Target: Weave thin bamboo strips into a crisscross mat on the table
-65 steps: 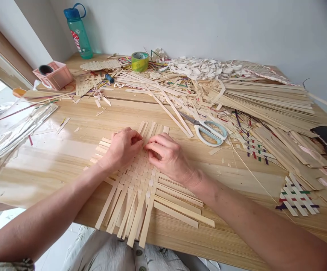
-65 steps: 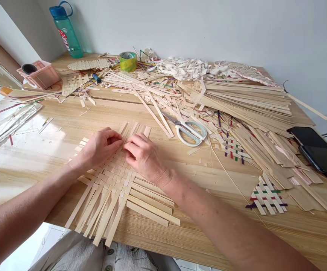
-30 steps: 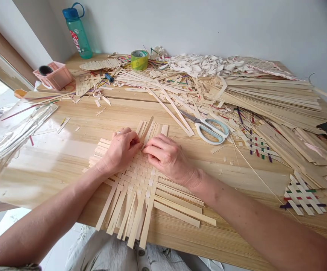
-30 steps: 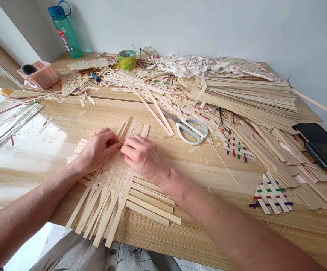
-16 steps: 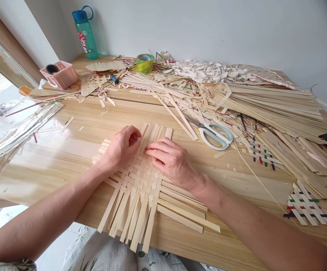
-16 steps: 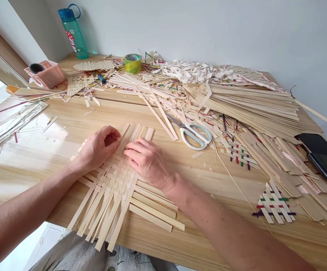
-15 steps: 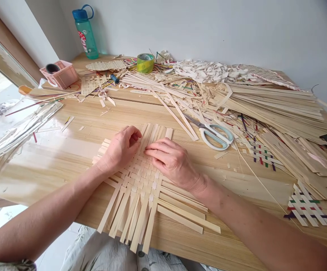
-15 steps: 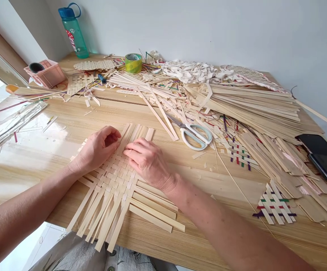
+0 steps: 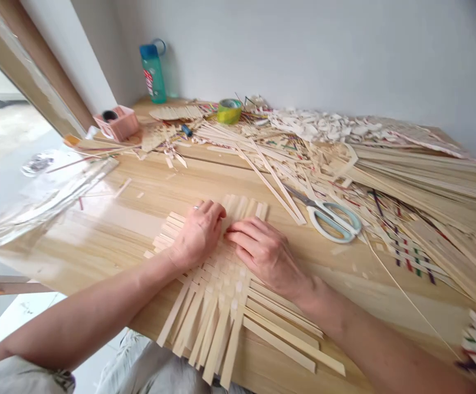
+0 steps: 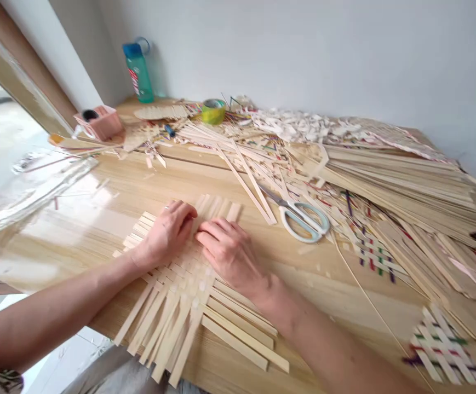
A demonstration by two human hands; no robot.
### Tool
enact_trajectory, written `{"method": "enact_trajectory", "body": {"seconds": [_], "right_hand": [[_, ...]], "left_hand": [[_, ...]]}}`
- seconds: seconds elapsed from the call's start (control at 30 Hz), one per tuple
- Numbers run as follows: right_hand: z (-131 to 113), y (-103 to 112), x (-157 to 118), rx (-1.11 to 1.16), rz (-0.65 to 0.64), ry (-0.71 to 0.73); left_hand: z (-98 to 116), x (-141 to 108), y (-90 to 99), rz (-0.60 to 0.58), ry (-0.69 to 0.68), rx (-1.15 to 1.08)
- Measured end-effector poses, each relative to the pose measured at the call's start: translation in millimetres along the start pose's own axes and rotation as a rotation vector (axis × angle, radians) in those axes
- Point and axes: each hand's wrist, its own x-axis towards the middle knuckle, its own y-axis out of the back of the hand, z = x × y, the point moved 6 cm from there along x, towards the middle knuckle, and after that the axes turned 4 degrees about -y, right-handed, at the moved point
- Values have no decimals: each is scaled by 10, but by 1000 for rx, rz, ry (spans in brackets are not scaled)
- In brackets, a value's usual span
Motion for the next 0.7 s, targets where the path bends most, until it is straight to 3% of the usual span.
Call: {"method": "enact_trajectory", "body": {"seconds": [0.2,0.43,0.7], "right_hand": [[6,-79,-33,12,99,117],[99,-206,-65,36,119,136],[-31,-64,43,84,2,77]], "left_hand": [[-16,-31,-67,-72,10,94],[-52,-33,-152,-181,-8,85],[-48,88,22,-102,16,-63]]}}
